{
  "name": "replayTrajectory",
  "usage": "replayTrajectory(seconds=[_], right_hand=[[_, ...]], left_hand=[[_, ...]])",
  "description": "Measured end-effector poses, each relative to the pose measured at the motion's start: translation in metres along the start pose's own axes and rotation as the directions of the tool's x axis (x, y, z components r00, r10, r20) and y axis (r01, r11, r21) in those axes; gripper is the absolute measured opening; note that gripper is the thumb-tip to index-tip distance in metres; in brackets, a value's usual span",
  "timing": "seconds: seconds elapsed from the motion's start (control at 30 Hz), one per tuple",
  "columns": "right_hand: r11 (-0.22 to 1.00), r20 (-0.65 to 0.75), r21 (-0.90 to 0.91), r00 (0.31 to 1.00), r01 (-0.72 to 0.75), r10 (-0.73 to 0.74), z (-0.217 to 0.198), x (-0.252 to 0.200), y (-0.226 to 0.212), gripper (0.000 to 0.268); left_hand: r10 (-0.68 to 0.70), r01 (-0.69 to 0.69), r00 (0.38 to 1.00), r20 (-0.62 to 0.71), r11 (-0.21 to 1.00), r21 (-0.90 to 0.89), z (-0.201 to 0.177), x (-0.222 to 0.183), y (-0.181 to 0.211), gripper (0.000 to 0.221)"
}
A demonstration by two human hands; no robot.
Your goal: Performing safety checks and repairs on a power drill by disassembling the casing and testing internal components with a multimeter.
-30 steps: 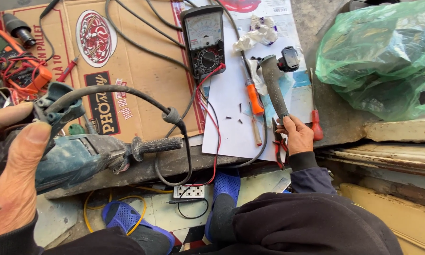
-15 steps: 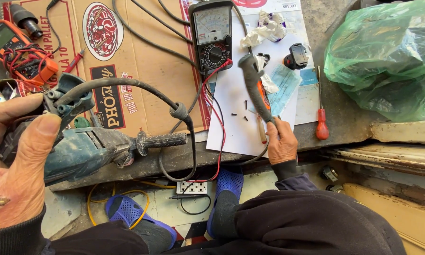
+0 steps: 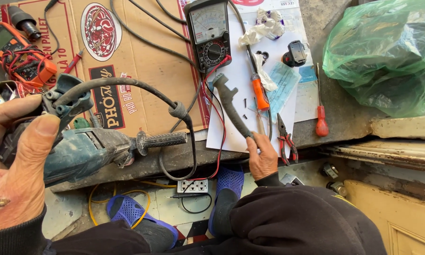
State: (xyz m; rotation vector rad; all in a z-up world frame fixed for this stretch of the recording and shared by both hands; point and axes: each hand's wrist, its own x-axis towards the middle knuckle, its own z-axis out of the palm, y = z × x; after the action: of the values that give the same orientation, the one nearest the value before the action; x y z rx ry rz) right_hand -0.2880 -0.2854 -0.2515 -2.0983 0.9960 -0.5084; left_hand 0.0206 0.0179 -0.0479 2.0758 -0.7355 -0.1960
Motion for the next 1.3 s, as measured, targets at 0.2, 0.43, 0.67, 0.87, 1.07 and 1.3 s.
replayTrajectory(seconds=[0.2, 0.43, 0.67, 0.87, 1.07, 1.3], right_hand=[[0.995, 0.023, -0.046, 0.996, 0.085, -0.084, 0.030, 0.001, -0.005, 0.028], [0.983, 0.077, -0.090, 0.985, 0.162, -0.156, 0.042, 0.008, -0.020, 0.031], [0.971, 0.179, -0.155, 0.972, 0.180, -0.152, 0.034, 0.012, -0.020, 0.043], [0.972, 0.085, -0.188, 0.989, 0.138, -0.124, 0.033, 0.030, 0.012, 0.030], [0.949, 0.019, -0.300, 0.995, 0.095, -0.094, 0.036, 0.061, 0.032, 0.038], [0.902, 0.061, -0.417, 0.994, 0.112, -0.096, 0.041, 0.081, 0.048, 0.009]], left_hand=[[-0.003, 0.003, 1.000, -0.014, 1.000, 0.020, 0.001, -0.001, 0.000, 0.041], [-0.043, 0.042, 0.999, -0.024, 0.999, -0.016, 0.001, -0.006, -0.014, 0.042], [-0.063, 0.063, 0.998, -0.015, 0.998, -0.028, 0.002, -0.004, -0.011, 0.042], [-0.049, 0.049, 0.999, -0.022, 0.999, -0.001, 0.002, -0.001, -0.004, 0.042], [-0.064, 0.064, 0.998, -0.025, 0.997, -0.034, 0.003, -0.001, -0.002, 0.042], [-0.030, 0.030, 0.999, -0.015, 0.999, 0.034, 0.000, 0.003, 0.003, 0.043]])
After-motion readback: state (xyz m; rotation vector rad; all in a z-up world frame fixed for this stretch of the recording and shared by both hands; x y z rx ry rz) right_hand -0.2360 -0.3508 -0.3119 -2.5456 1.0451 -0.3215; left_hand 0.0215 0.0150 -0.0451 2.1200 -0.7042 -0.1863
